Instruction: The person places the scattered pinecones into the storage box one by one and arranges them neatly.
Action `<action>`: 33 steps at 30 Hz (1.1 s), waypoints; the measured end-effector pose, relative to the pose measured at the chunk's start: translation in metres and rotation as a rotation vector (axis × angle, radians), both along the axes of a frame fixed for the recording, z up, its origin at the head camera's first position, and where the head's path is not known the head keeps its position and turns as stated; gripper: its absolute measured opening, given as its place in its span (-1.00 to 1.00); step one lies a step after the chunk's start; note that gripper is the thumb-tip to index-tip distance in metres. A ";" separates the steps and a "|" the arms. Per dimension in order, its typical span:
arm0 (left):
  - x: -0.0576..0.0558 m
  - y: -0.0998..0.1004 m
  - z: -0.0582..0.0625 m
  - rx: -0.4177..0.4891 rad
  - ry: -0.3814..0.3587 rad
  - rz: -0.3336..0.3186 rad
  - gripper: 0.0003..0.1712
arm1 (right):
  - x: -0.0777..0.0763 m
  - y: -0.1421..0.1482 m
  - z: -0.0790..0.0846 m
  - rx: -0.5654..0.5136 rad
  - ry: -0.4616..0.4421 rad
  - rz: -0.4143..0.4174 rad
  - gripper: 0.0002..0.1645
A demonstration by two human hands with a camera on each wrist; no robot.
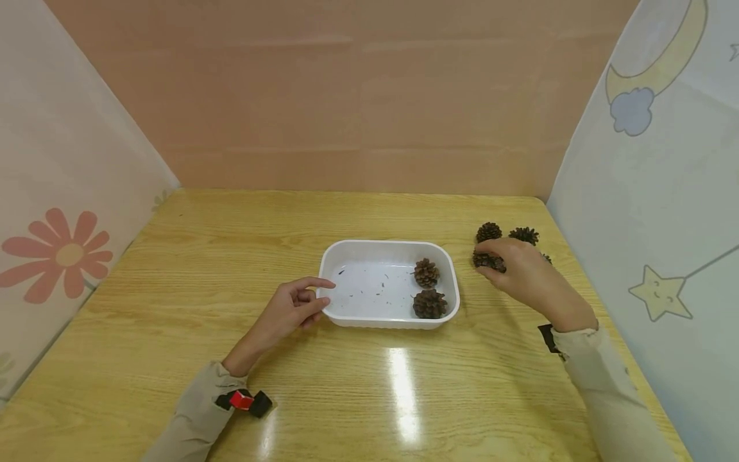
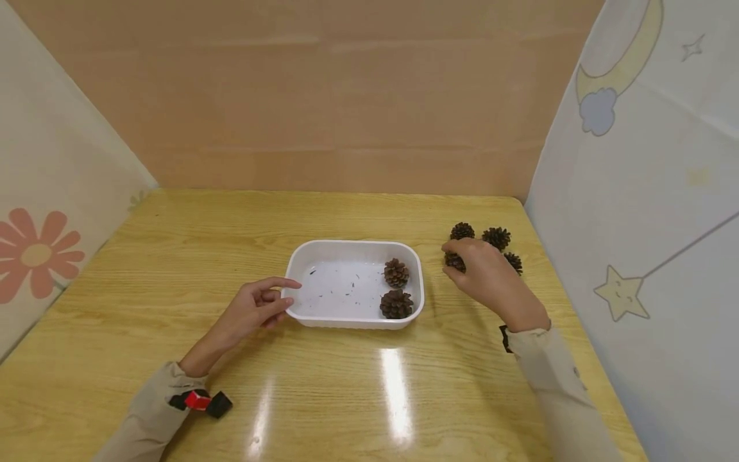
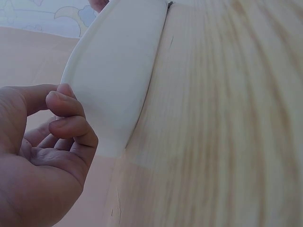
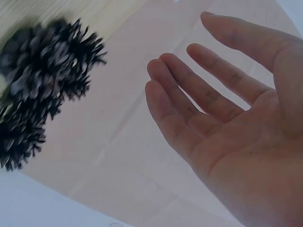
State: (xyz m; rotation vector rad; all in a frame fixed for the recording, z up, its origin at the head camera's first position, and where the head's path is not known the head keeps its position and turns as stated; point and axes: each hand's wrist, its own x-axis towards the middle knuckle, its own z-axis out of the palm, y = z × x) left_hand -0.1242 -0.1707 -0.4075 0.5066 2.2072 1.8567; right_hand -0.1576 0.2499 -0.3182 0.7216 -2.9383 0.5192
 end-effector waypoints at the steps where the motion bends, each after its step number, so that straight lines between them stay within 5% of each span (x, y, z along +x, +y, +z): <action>1: 0.000 0.000 0.000 0.000 0.001 -0.001 -0.62 | -0.001 0.003 0.000 -0.001 0.001 -0.008 -0.58; 13: -0.001 0.000 -0.001 0.000 -0.002 -0.001 -0.62 | -0.015 0.022 -0.012 0.031 -0.048 -0.079 -0.53; 25: -0.001 0.000 -0.001 0.001 0.005 -0.005 -0.62 | -0.027 0.023 -0.044 0.061 -0.041 -0.153 -0.31; 33: -0.001 0.000 -0.002 -0.002 0.007 -0.002 -0.62 | -0.030 0.024 -0.057 0.080 -0.011 -0.153 -0.38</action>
